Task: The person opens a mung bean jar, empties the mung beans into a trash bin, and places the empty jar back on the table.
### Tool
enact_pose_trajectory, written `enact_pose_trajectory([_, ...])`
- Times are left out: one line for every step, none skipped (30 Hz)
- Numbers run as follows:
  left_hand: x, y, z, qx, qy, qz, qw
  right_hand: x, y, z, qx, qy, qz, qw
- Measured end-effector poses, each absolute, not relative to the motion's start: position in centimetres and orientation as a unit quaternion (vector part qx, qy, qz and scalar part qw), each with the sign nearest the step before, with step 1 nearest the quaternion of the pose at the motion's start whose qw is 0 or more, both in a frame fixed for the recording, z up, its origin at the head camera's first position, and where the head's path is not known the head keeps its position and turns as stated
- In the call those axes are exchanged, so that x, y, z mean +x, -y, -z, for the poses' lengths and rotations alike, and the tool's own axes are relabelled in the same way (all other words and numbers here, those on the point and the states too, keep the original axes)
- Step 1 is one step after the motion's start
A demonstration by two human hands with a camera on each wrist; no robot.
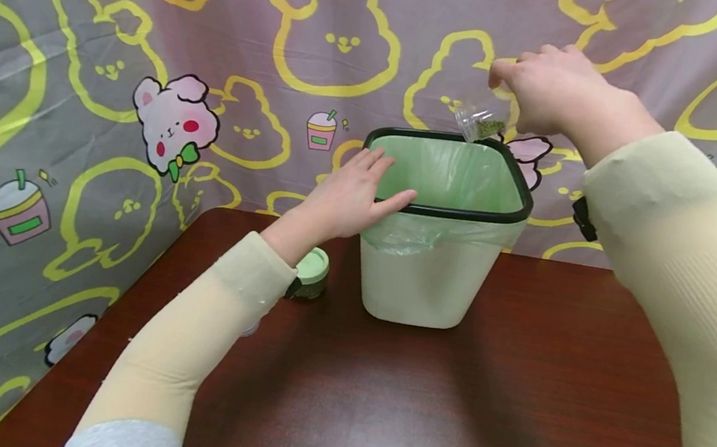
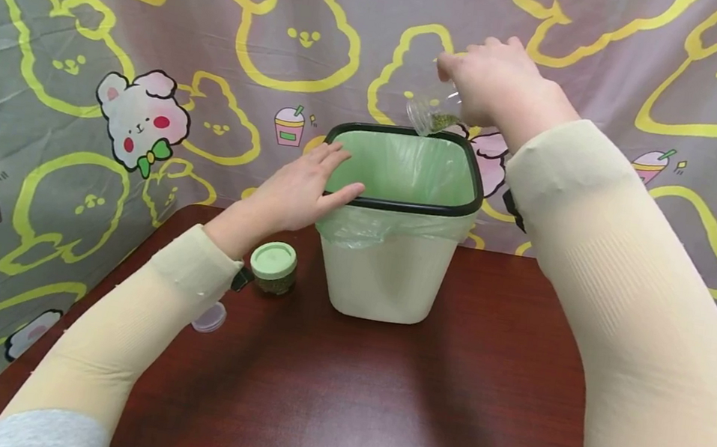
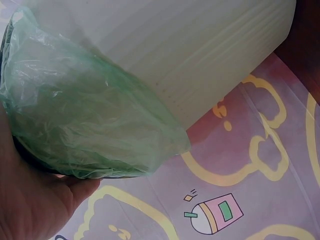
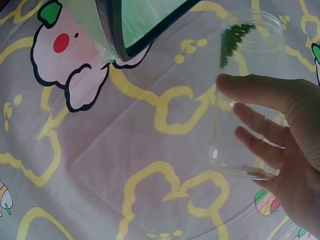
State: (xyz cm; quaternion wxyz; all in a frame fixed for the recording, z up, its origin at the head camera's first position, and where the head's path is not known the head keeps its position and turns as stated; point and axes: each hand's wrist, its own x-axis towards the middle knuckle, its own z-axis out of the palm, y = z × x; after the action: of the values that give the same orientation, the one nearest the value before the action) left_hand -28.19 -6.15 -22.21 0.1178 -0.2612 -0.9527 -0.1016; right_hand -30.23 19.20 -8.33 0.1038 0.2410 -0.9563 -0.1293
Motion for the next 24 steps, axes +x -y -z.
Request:
enact_pose_trajectory([-28.19,6.15,22.21,-0.261,0.953,0.101,0.117,-30.21,-19.16,8.32,0.240,0.956,0.129,0.106])
enact_pose_trajectory([-28.19,6.16,22.20,-0.260,0.953,0.101,0.117,-30.20,-19.11,8.31,0.239,0.957,0.131,0.104])
enact_pose_trajectory([-28.18,6.15,22.19,-0.259,0.953,0.101,0.117,-30.19,-19.07,8.30,0.237,0.957,0.135,0.099])
enact_pose_trajectory([-28.18,6.14,22.19,-0.260,0.953,0.102,0.116,-30.17,-19.03,8.28,0.235,0.957,0.139,0.093])
enact_pose_trajectory([-28.17,6.13,22.19,-0.260,0.953,0.103,0.117,-30.17,-19.02,8.28,0.235,0.957,0.143,0.089])
enact_pose_trajectory([-28.16,6.13,22.18,-0.260,0.953,0.103,0.116,-30.16,-19.01,8.28,0.234,0.957,0.146,0.084])
enact_pose_trajectory([-28.15,6.13,22.18,-0.259,0.953,0.103,0.116,-30.16,-19.03,8.29,0.234,0.958,0.147,0.078])
enact_pose_trajectory([-28.14,6.13,22.18,-0.259,0.954,0.103,0.115,-30.16,-19.07,8.32,0.234,0.958,0.147,0.074])
enact_pose_trajectory([-28.12,6.13,22.18,-0.259,0.954,0.103,0.114,-30.18,-19.12,8.34,0.235,0.958,0.146,0.075])
enact_pose_trajectory([-28.10,6.13,22.17,-0.259,0.954,0.103,0.113,-30.19,-19.19,8.37,0.236,0.958,0.143,0.077])
enact_pose_trajectory([-28.08,6.14,22.15,-0.258,0.954,0.104,0.113,-30.22,-19.24,8.39,0.237,0.958,0.141,0.079])
enact_pose_trajectory([-28.06,6.15,22.15,-0.257,0.954,0.104,0.112,-30.24,-19.29,8.41,0.237,0.958,0.139,0.079])
enact_pose_trajectory([-28.03,6.16,22.14,-0.257,0.954,0.105,0.111,-30.27,-19.32,8.43,0.236,0.959,0.138,0.078])
enact_pose_trajectory([-28.01,6.18,22.14,-0.257,0.954,0.107,0.110,-30.30,-19.34,8.44,0.236,0.959,0.138,0.078])
enact_pose_trajectory([-28.00,6.19,22.15,-0.257,0.954,0.108,0.110,-30.32,-19.34,8.44,0.236,0.959,0.139,0.077])
enact_pose_trajectory([-27.99,6.20,22.15,-0.256,0.954,0.110,0.110,-30.35,-19.34,8.43,0.236,0.959,0.139,0.077])
enact_pose_trajectory([-27.99,6.21,22.15,-0.256,0.954,0.111,0.111,-30.37,-19.34,8.42,0.238,0.958,0.139,0.078])
enact_pose_trajectory([-28.00,6.22,22.14,-0.256,0.954,0.112,0.111,-30.37,-19.34,8.40,0.238,0.958,0.139,0.083])
enact_pose_trajectory([-28.00,6.22,22.13,-0.257,0.953,0.112,0.112,-30.38,-19.37,8.39,0.240,0.956,0.138,0.093])
enact_pose_trajectory([-28.00,6.22,22.13,-0.257,0.953,0.112,0.112,-30.38,-19.37,8.35,0.241,0.955,0.138,0.102])
enact_pose_trajectory([-28.02,6.22,22.13,-0.257,0.953,0.111,0.113,-30.37,-19.38,8.30,0.242,0.954,0.139,0.108])
enact_pose_trajectory([-28.02,6.19,22.12,-0.257,0.954,0.110,0.112,-30.34,-19.41,8.26,0.242,0.954,0.139,0.112])
enact_pose_trajectory([-28.04,6.18,22.13,-0.257,0.954,0.110,0.112,-30.30,-19.45,8.23,0.241,0.954,0.138,0.115])
enact_pose_trajectory([-28.08,6.16,22.14,-0.257,0.954,0.109,0.112,-30.26,-19.48,8.20,0.239,0.954,0.138,0.116])
